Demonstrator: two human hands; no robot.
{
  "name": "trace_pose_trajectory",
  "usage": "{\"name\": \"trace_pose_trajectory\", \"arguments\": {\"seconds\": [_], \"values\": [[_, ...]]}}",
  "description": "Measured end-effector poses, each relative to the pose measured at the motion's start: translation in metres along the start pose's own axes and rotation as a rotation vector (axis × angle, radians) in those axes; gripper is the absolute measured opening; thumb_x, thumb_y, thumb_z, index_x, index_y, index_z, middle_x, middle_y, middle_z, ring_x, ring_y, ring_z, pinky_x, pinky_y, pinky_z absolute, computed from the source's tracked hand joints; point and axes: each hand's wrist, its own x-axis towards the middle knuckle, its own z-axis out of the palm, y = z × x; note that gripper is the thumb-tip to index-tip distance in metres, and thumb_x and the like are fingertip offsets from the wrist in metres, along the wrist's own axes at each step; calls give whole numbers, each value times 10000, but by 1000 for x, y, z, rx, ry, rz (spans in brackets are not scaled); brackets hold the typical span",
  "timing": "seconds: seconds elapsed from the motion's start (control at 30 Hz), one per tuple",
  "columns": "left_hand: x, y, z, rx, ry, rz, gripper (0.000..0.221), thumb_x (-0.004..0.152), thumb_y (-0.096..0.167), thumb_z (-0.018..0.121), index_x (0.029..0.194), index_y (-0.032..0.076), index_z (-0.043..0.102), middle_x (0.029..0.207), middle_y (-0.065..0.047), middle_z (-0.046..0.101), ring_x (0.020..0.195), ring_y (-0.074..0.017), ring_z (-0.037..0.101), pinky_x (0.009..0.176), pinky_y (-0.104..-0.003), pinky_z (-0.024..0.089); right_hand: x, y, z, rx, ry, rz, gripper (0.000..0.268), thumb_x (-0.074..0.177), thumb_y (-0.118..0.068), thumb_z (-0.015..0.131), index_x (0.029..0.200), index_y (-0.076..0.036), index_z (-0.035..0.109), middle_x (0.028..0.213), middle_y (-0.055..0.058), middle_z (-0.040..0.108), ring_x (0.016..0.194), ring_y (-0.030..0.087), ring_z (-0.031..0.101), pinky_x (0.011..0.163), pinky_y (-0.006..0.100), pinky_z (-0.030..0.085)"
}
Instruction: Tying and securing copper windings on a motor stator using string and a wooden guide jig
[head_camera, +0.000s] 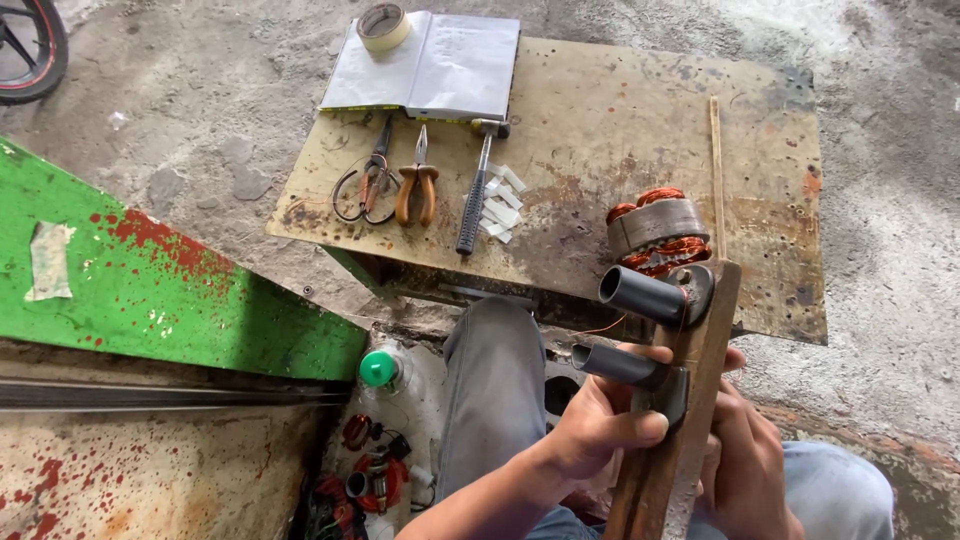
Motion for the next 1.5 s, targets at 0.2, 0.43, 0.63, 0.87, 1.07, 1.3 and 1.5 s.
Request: {"name": "trace_pose_trajectory", "arguments": {"seconds": [0.2,0.43,0.63,0.87,1.07,1.3,1.5], "values": [[9,-2,1,130,8,0,483,919,217,831,1343,249,601,1583,-305,461,1458,-342,516,1225,-424,450,-17,9,-7,67,-77,338,501,1091,-341,241,867,-85,608,726,73,637,629,244,612,642,371,448],[15,10,5,373,64,-60,608,846,132,862,1402,90,619,1186,-22,697,1105,-125,667,1029,-303,572,-19,19,-16,394,-82,801,537,1037,-296,348,940,15,776,903,147,809,862,217,688,782,376,539],[18,41,38,476,-3,-80,597,892,108,833,1441,53,605,1218,-35,723,1140,-105,679,1072,-289,585,-37,43,2,724,131,1121,448,1077,-256,400,1266,75,635,1160,280,697,1024,331,623,869,467,507],[23,56,51,977,94,-64,652,870,111,756,1295,181,267,1404,-182,569,621,-83,605,519,-221,500,-30,50,32,564,171,1026,346,1009,-250,526,1178,-6,703,1087,184,732,970,259,666,826,399,527],[23,50,55,1335,75,152,472,936,290,686,1347,196,474,1454,-147,592,985,-199,681,828,-293,492,4,29,21,663,74,899,332,1024,-307,495,1023,-21,663,897,143,681,784,222,599,651,377,479],[20,29,13,581,106,69,366,1035,188,693,1376,134,571,1028,61,604,896,-17,533,813,-143,409,2,43,0,600,-188,672,493,1097,-308,392,918,13,720,804,107,688,735,178,569,655,329,499],[4,26,-1,500,102,15,417,1036,275,683,1394,83,587,903,81,520,735,-1,401,687,-129,287,27,55,-39,326,-665,280,444,994,-366,456,1255,-122,720,1165,49,822,1053,137,770,883,296,624]]}}
